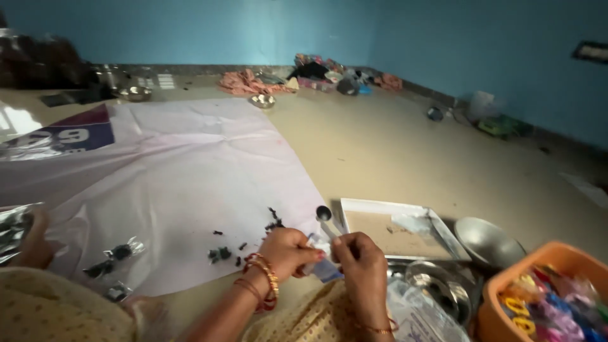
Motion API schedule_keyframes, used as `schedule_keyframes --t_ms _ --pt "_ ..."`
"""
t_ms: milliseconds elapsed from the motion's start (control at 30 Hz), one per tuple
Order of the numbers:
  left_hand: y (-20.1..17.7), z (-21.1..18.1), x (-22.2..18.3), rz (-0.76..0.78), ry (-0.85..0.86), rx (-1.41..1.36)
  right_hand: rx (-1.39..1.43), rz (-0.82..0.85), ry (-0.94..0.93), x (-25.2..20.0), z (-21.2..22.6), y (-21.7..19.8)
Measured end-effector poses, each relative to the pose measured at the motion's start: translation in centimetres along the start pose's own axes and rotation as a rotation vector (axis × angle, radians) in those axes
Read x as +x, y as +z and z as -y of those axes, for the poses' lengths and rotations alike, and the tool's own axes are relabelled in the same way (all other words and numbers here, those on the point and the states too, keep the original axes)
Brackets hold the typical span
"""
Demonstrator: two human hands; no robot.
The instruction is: The person sorts small black objects into plastic packets and then seals the packets using a machine.
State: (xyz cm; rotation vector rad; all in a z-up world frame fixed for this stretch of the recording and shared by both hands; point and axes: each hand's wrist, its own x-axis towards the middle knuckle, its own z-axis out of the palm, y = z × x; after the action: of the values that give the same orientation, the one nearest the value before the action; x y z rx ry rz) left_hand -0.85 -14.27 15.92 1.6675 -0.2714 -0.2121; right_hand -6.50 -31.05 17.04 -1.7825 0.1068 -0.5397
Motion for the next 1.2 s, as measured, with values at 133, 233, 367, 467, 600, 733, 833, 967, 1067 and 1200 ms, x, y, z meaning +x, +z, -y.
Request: schedule_keyframes --t_ms 133,233,367,467,600,733,833,967,1067,1200 --pt "0.1 1.7 1.7 -0.049 -0.086 -0.079 0.073 -0.013 0.089 0.0 -0.5 1.2" --pt "0.2 4.6 4.1 -0.066 -0.188 -0.447 0.198 -0.011 0.345 -0.5 -3.1 3.1" --pt "0.7 7.3 5.9 -0.057 -0.269 -0.73 0.324 -0.031 0.423 1.2 -9.2 3.9" --pt "-1.4 6.0 5.9 -0.035 -0.418 -0.559 0.363 -0.029 0.331 2.9 -12.1 3.3" --pt "-5.4 7.6 7.4 0.141 -0.337 -0.345 0.133 0.146 0.341 3.3 -12.0 3.3" --pt "-8.0 9.5 6.9 0.191 -0.368 -0.176 0.222 0.159 0.404 4.6 -15.3 7.0" --pt "-9.0 14.5 7.6 0.084 -0.348 -0.287 0.178 0.086 0.375 4.7 -16.1 11.3" --pt "-10.8 11.6 4.6 0.013 -0.513 -0.429 -0.141 0.039 0.176 3.4 -12.9 14.5" --pt "-10.6 15.0 5.0 0.015 -0.533 -0.606 -0.271 0.012 0.073 2.8 -10.1 15.8" --pt "-9.1 19.9 6.2 -0.13 -0.479 -0.685 -0.251 -0.056 0.057 2.4 -11.5 15.9"
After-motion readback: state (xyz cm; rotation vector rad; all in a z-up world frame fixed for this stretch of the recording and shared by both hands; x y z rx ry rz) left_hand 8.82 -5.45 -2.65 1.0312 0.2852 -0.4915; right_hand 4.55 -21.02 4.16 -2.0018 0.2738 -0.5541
